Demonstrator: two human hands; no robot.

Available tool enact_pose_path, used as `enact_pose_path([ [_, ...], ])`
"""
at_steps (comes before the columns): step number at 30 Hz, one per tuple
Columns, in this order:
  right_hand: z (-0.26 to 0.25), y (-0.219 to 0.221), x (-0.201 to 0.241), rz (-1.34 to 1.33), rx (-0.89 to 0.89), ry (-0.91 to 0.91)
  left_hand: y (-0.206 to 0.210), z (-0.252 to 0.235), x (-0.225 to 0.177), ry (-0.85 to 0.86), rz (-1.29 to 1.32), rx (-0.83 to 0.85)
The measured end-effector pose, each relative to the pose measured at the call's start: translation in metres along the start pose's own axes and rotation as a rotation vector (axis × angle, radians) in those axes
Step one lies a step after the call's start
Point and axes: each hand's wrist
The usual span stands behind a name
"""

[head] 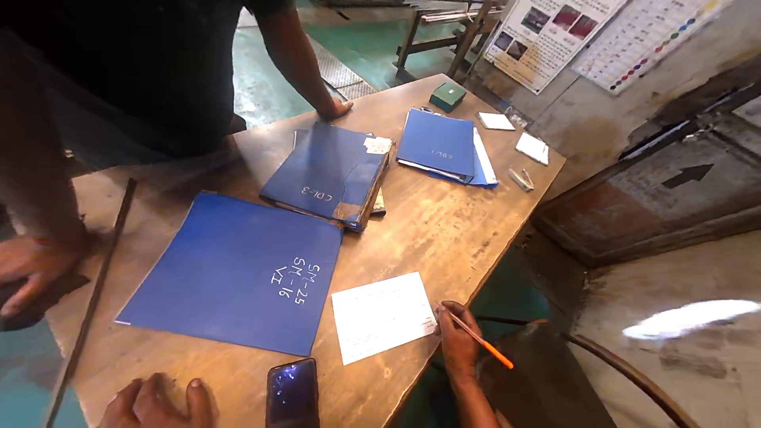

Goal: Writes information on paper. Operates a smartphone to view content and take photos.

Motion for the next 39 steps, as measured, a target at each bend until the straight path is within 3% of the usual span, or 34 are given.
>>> enact_pose_path([
  [9, 0.017, 0.0, -0.027, 0.283, 0.049, -0.188, 0.001, -0.001, 0.001, -0.02, 0.015, 0.036],
  [31, 0.017, 0.002, -0.029, 0.33, 0.09, -0.177, 0.014, 0.003, 0.009, 0.008, 0.045, -0.039],
  [39, 0.016, 0.001, -0.03, 0.342, 0.106, -0.183, 0.01, 0.001, 0.008, -0.01, 0.044, 0.004],
])
Point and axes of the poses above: each hand's wrist, its own z-axis away from the middle knuckle, its own y-axis out of the palm, x = y × z, and after that the axes turned 9 degrees about -x, right-handed
